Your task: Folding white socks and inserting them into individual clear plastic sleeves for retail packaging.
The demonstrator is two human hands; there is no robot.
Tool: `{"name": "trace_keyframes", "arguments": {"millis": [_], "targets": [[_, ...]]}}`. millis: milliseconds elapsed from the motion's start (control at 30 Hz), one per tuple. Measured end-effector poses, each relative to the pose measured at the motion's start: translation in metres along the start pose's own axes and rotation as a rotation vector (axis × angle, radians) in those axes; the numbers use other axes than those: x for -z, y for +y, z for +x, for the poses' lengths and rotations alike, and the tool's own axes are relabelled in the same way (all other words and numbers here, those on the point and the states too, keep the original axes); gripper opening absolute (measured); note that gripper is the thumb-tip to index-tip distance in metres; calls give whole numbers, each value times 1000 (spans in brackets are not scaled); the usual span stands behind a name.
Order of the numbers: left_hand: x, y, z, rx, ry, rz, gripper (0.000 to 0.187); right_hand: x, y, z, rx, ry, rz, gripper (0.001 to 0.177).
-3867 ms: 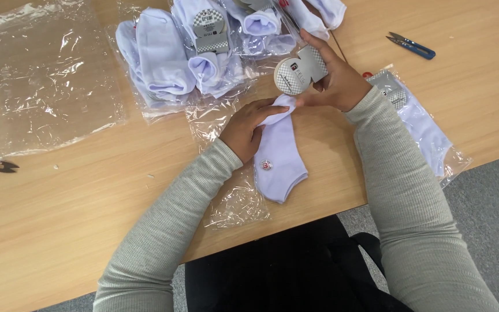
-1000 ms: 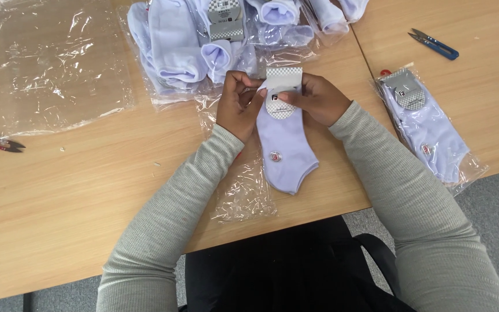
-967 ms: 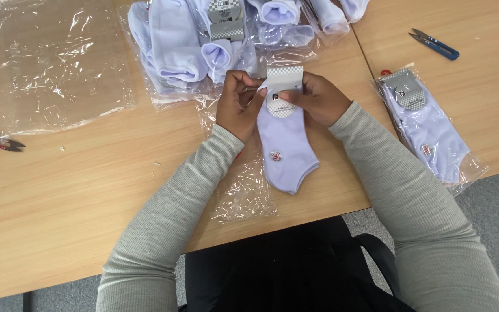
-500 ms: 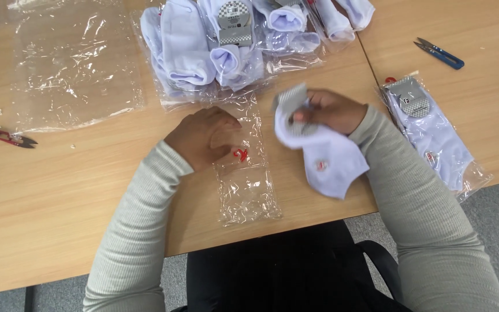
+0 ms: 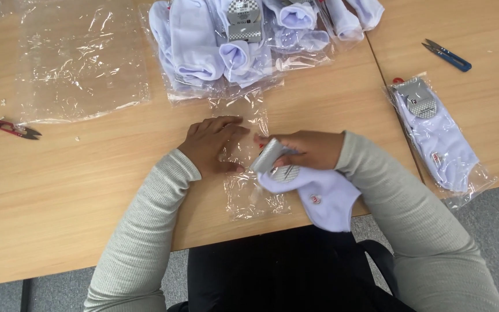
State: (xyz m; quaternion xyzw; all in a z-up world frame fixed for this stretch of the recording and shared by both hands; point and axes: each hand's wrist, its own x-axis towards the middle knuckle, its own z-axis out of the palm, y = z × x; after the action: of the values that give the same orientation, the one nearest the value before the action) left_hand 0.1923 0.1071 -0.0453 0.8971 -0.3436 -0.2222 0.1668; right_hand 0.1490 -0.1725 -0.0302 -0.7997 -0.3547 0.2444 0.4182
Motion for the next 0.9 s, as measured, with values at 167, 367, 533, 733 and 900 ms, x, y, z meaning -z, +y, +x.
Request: {"name": "trace_keyframes", "arguments": {"millis": [167, 367, 533, 733, 900], "targets": [[-4, 2, 0, 2, -2, 21, 75, 18, -12, -39, -183, 179, 8, 36], [-6, 14, -1, 19, -21, 68, 70, 17, 15, -45, -163, 319, 146, 34], [-9, 22, 0, 44, -26, 115, 69, -11, 42, -12, 27, 122, 238, 43], [-22, 5, 7, 65, 21, 27, 78, -16, 24, -15, -6, 187, 247, 51], [-18, 14, 3, 52, -20, 110, 64, -6, 29, -27, -60, 287, 234, 48]]}}
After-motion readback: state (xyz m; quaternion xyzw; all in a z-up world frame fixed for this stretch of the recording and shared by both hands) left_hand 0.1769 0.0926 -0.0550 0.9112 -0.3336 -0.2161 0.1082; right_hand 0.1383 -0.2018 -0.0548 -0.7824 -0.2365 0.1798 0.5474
